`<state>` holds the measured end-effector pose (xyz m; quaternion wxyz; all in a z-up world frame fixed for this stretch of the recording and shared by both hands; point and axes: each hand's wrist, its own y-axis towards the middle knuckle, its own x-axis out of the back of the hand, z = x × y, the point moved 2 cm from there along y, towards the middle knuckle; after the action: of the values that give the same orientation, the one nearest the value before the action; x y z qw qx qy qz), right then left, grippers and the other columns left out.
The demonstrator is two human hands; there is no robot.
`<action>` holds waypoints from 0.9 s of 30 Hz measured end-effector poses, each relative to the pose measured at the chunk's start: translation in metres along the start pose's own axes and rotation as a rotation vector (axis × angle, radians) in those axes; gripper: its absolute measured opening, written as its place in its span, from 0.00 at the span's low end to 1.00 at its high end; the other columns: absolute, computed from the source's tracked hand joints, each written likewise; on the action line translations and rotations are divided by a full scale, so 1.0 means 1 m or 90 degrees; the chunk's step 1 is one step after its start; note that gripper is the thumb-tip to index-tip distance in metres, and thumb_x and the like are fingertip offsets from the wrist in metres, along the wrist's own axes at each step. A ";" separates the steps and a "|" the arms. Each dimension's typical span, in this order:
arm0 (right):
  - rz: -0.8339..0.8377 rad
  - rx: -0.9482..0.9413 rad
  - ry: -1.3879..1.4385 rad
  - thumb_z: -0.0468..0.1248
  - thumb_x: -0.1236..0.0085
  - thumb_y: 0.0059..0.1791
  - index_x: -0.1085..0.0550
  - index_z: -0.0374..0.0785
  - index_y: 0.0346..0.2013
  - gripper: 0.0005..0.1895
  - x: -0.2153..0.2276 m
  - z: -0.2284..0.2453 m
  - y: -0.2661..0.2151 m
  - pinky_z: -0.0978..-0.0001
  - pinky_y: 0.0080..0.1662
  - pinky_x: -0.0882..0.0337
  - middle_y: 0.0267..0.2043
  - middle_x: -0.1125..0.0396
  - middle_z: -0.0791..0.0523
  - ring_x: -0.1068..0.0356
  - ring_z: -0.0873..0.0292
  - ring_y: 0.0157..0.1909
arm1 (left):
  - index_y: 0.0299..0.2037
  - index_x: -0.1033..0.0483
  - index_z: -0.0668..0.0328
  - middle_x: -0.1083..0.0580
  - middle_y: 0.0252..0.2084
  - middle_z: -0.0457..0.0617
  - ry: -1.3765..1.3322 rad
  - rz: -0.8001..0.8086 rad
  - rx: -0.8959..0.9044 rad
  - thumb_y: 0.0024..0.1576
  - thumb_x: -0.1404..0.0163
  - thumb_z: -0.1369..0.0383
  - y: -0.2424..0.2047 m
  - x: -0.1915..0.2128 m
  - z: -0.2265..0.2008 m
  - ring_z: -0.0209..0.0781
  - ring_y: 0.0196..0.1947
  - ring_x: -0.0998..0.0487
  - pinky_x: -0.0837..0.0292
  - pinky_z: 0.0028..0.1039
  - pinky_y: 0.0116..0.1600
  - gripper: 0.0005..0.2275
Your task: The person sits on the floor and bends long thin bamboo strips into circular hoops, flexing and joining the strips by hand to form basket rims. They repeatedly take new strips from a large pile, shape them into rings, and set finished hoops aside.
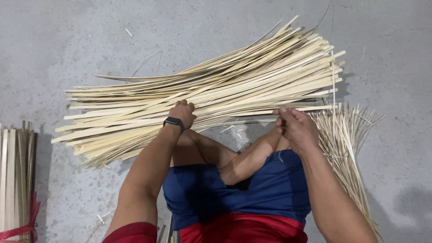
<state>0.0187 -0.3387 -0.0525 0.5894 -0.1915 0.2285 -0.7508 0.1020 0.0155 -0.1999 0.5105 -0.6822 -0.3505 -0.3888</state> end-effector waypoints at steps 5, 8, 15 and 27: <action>0.019 -0.014 0.047 0.45 0.45 0.55 0.22 0.36 0.39 0.14 0.016 -0.039 0.013 0.80 0.22 0.43 0.23 0.33 0.59 0.38 0.68 0.22 | 0.49 0.23 0.58 0.30 0.56 0.61 -0.009 0.023 -0.046 0.59 0.47 0.56 -0.012 0.015 -0.012 0.58 0.60 0.30 0.30 0.47 0.58 0.16; 0.016 0.004 0.050 0.44 0.45 0.56 0.22 0.35 0.39 0.14 0.017 -0.038 -0.001 0.80 0.20 0.47 0.23 0.34 0.60 0.39 0.68 0.21 | 0.50 0.23 0.59 0.30 0.56 0.62 0.019 0.034 -0.059 0.60 0.47 0.57 -0.004 -0.011 -0.002 0.57 0.57 0.27 0.28 0.45 0.56 0.16; 0.003 0.056 0.116 0.43 0.49 0.58 0.26 0.33 0.37 0.15 0.038 -0.053 0.000 0.78 0.18 0.50 0.20 0.38 0.59 0.42 0.67 0.18 | 0.55 0.26 0.63 0.21 0.39 0.60 -0.237 -0.160 -0.008 0.62 0.46 0.64 -0.033 0.051 0.014 0.56 0.40 0.19 0.24 0.42 0.46 0.15; 0.002 0.062 0.085 0.56 0.75 0.59 0.30 0.31 0.55 0.34 0.022 -0.018 -0.009 0.81 0.22 0.43 0.48 0.24 0.48 0.21 0.58 0.48 | 0.43 0.16 0.65 0.18 0.36 0.57 -0.370 -0.378 -0.134 0.60 0.42 0.70 -0.090 0.119 0.034 0.41 0.34 0.16 0.21 0.30 0.40 0.07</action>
<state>-0.0035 -0.3560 -0.0615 0.5824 -0.1122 0.2309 -0.7713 0.0831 0.0793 -0.0620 0.1841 -0.6813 -0.6195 -0.3438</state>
